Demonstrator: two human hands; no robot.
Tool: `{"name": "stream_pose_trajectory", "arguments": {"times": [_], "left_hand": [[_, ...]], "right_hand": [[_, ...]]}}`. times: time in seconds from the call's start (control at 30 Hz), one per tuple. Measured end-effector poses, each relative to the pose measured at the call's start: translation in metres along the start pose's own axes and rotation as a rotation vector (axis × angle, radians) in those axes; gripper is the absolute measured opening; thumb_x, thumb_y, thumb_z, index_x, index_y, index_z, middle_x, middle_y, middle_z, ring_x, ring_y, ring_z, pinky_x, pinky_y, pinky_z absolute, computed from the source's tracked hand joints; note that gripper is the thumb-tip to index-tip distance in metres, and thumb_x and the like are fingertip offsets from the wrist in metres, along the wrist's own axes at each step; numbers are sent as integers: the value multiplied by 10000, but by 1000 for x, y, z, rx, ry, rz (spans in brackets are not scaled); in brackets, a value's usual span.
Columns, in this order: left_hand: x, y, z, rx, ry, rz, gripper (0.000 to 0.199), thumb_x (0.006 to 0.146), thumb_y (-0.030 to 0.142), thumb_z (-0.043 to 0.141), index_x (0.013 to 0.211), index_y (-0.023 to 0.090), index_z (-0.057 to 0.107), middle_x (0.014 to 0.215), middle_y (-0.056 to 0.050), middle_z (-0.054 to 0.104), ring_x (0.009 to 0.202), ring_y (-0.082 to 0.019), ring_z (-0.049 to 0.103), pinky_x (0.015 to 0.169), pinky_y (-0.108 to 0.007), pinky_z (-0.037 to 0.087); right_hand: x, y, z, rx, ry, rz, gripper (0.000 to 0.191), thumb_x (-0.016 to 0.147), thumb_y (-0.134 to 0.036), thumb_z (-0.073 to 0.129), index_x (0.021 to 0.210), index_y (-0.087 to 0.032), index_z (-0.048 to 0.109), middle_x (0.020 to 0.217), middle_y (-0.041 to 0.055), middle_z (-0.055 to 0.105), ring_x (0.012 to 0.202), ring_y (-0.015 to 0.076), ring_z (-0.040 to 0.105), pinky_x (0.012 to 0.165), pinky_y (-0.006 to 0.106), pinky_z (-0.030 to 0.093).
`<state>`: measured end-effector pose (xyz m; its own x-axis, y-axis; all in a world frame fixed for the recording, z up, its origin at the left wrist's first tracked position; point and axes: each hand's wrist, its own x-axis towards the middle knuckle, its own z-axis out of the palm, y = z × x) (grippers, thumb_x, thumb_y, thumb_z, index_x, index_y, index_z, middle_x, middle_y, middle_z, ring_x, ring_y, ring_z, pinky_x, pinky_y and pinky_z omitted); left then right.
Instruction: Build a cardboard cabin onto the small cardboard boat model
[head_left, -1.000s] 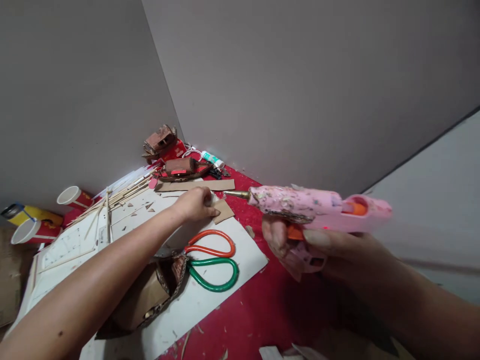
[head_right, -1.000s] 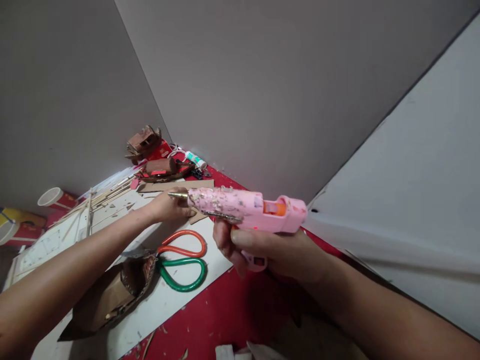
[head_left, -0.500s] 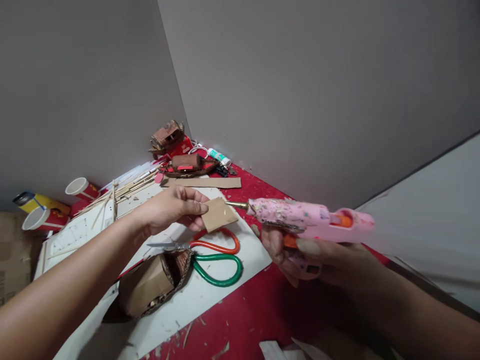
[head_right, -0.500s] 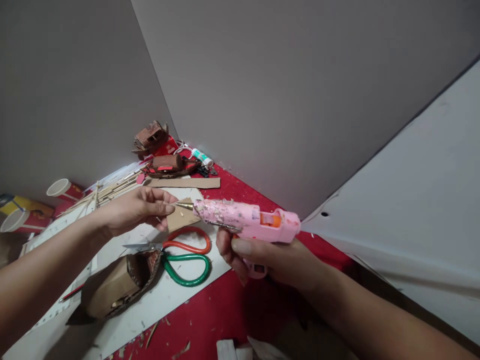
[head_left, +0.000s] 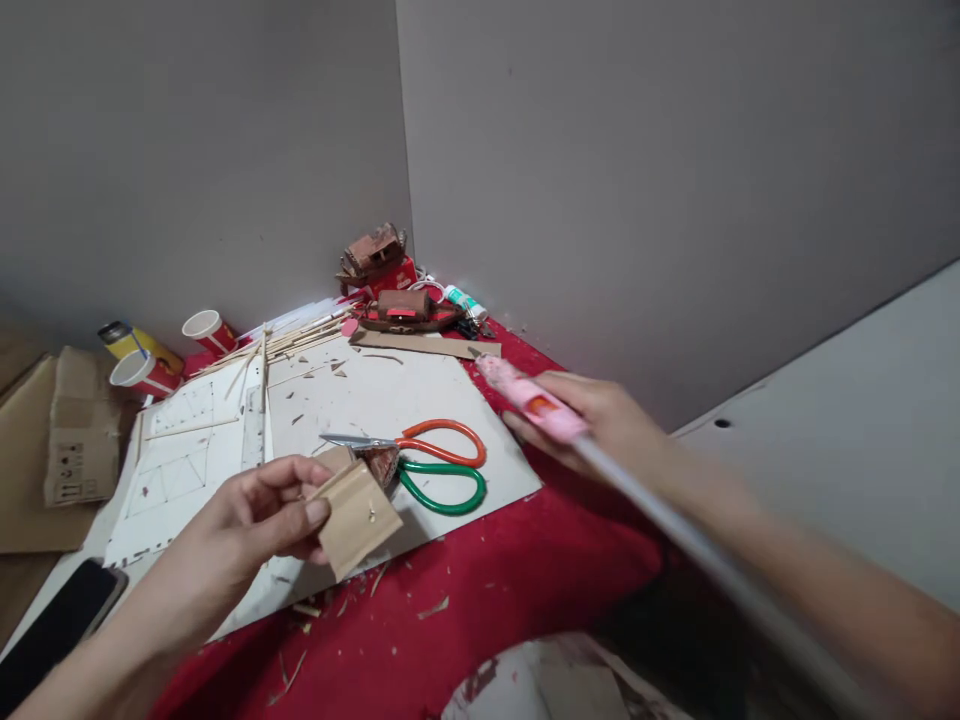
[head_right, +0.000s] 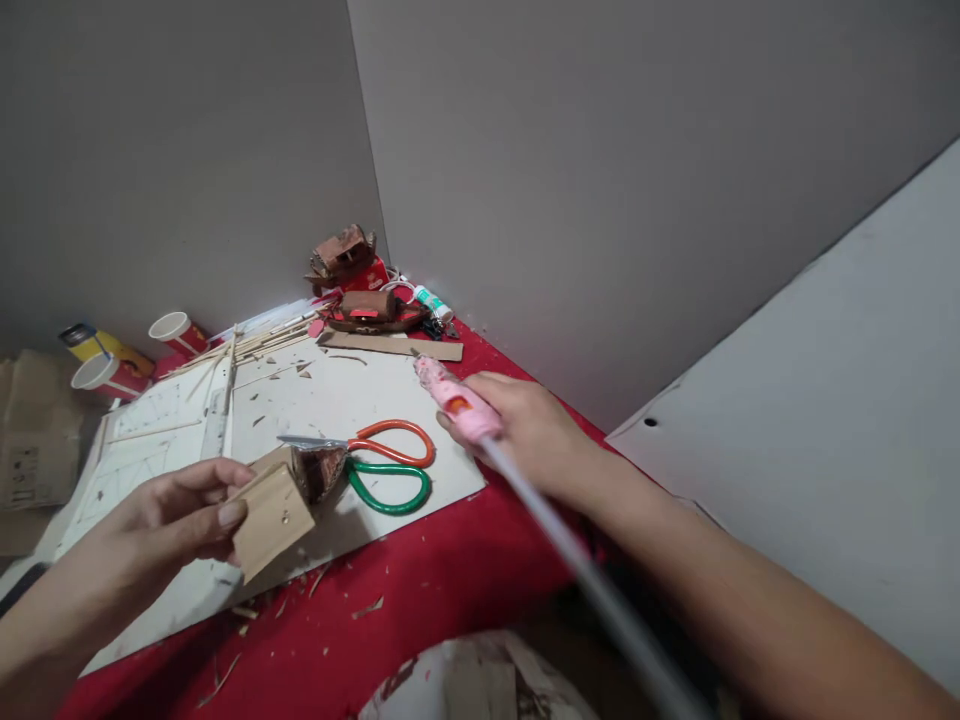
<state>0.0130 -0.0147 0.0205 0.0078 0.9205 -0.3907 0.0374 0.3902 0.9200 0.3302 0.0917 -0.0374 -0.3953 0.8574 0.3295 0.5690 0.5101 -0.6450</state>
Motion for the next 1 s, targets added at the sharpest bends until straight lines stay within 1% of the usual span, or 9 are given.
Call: {"name": "stream_pose_trajectory", "arguments": {"times": [0.1,0.27,0.43,0.63,0.73,0.8,0.83,0.9,1.0], "left_hand": [[-16,-22,-11,-71,129,33,310,694,349,847,912,203,682,795,-23,670,645,-134,620,565,-232,564],[-33,-41,-6,-185,287,92,296,692,331,848,875,191,663,782,-3,648,597,-105,575,516,-203,517],[-32,-49,5,-283,247,107,351,670,307,867,923,186,657,756,3,657,554,-96,583,480,-187,506],[-23,-55,9,-370,253,97,473,607,221,904,1002,178,646,794,-7,711,596,-109,657,559,-201,578],[-24,-58,10,-390,236,105,472,611,217,901,1000,169,637,800,-5,719,586,-102,662,572,-201,585],[-26,-59,10,-398,224,116,449,625,221,893,986,162,634,783,-1,715,570,-93,653,584,-204,587],[-27,-60,9,-401,220,125,432,637,224,886,981,159,634,784,-2,715,572,-91,651,594,-207,588],[-29,-61,9,-406,222,150,402,656,229,874,971,156,636,785,-3,713,585,-91,652,610,-211,587],[-30,-64,8,-409,225,198,347,676,228,858,936,156,639,773,-2,706,614,-96,656,622,-208,578]], "right_hand": [[15,16,7,-309,-85,24,173,822,-340,509,753,-192,567,819,92,610,656,209,526,579,322,331],[24,40,8,-529,-223,34,255,835,-419,534,875,-177,601,944,124,650,737,245,592,580,311,328],[27,50,4,-607,-330,19,326,858,-479,559,991,-187,616,1046,117,661,835,247,626,638,305,386],[34,55,-8,-609,-435,18,376,876,-472,555,1095,-179,639,1082,104,661,924,228,634,705,288,436],[33,46,-15,-636,-461,35,408,846,-450,596,1137,-171,648,1098,128,659,962,263,630,732,316,457],[28,30,-12,-660,-439,22,445,862,-442,576,1179,-135,634,1123,177,643,1015,311,609,790,368,464],[26,19,-8,-661,-426,-3,462,898,-445,530,1211,-117,615,1157,198,628,1062,325,589,840,391,458],[20,-4,5,-635,-421,-77,427,956,-388,437,1254,-117,578,1230,193,607,1128,296,566,918,378,438],[15,-33,29,-612,-520,-187,282,896,-357,543,1072,-165,650,1079,135,673,982,256,620,847,331,457]]}}
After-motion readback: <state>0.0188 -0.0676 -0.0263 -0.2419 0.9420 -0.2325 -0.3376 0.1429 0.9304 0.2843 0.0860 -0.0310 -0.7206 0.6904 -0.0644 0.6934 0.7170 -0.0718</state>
